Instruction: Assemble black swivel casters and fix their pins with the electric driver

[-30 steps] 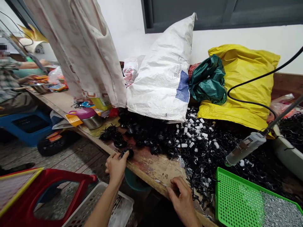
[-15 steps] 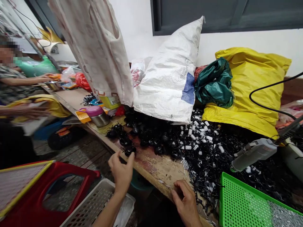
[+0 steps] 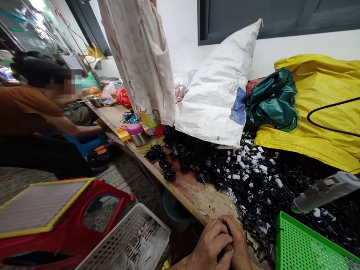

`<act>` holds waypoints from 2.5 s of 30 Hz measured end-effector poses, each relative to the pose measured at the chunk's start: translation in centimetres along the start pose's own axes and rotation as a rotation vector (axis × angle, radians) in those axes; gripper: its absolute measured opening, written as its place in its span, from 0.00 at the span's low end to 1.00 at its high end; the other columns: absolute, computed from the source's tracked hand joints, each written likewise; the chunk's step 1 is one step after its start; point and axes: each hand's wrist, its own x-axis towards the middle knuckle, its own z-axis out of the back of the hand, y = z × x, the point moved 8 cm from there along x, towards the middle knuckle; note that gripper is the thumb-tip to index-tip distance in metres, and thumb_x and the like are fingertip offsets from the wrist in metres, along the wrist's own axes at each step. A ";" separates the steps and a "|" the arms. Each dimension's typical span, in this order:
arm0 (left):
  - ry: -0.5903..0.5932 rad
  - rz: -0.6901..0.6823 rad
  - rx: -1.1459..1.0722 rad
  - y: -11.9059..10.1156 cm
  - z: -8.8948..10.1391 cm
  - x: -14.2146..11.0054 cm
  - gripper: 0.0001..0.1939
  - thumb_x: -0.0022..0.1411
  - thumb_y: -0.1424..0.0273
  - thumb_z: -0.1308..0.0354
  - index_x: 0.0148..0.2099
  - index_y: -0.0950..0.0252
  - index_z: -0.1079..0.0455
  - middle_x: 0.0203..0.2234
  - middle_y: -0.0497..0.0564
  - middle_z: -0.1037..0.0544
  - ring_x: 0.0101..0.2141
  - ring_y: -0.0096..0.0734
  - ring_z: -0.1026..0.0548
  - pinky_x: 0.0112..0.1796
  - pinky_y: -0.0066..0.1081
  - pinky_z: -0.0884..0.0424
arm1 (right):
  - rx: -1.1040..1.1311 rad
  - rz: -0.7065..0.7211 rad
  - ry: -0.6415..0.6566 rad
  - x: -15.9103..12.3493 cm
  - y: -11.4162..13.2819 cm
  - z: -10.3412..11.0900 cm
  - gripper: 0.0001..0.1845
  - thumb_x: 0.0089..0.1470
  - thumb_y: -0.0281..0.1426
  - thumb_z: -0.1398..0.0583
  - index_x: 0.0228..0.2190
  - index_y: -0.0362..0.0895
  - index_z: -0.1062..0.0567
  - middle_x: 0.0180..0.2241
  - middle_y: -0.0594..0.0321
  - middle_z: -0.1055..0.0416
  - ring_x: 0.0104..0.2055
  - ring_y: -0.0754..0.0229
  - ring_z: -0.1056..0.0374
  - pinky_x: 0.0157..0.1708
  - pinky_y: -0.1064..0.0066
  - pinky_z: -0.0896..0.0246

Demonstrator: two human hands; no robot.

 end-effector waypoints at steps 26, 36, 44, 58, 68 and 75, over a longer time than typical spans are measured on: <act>-0.033 0.399 0.568 10.7 4.8 6.4 0.19 0.52 0.74 0.47 0.48 0.66 0.37 0.41 0.57 0.39 0.43 0.42 0.38 0.42 0.39 0.39 | -0.141 0.031 0.047 0.8 1.3 -1.1 0.04 0.50 0.26 0.49 0.27 0.43 0.34 0.25 0.63 0.34 0.28 0.63 0.37 0.29 0.74 0.43; 0.119 0.350 0.527 11.3 2.9 5.8 0.09 0.50 0.76 0.46 0.36 0.62 0.34 0.32 0.50 0.36 0.37 0.36 0.36 0.37 0.34 0.37 | -0.452 0.004 0.084 5.2 2.4 1.4 0.07 0.50 0.27 0.49 0.28 0.44 0.30 0.28 0.64 0.30 0.31 0.65 0.35 0.32 0.77 0.41; -0.069 0.329 0.455 11.3 3.2 4.3 0.21 0.51 0.75 0.48 0.49 0.66 0.38 0.42 0.57 0.39 0.44 0.43 0.39 0.43 0.42 0.38 | -0.763 -0.179 -0.074 13.9 -1.3 3.7 0.09 0.44 0.22 0.45 0.31 0.40 0.29 0.34 0.53 0.33 0.40 0.52 0.38 0.36 0.65 0.45; -0.257 0.354 0.087 9.2 4.6 3.4 0.10 0.55 0.72 0.51 0.37 0.67 0.30 0.33 0.55 0.33 0.38 0.39 0.35 0.41 0.40 0.37 | -0.635 0.011 -0.290 9.8 1.7 6.9 0.03 0.47 0.30 0.44 0.27 0.44 0.33 0.35 0.59 0.33 0.39 0.57 0.37 0.36 0.66 0.42; 0.056 0.942 -1.378 5.7 -3.2 0.6 0.12 0.50 0.68 0.41 0.39 0.67 0.29 0.28 0.51 0.27 0.30 0.26 0.31 0.35 0.26 0.37 | -0.340 0.295 -0.180 -1.0 4.6 2.0 0.15 0.50 0.23 0.47 0.41 0.42 0.31 0.44 0.52 0.33 0.47 0.56 0.36 0.43 0.64 0.36; 0.076 0.968 -1.252 6.6 -3.0 -1.2 0.16 0.48 0.71 0.40 0.42 0.66 0.29 0.33 0.52 0.27 0.33 0.30 0.30 0.37 0.30 0.35 | -0.127 0.051 -0.163 -1.1 2.3 3.4 0.06 0.49 0.26 0.46 0.31 0.43 0.30 0.39 0.52 0.32 0.42 0.56 0.33 0.39 0.66 0.35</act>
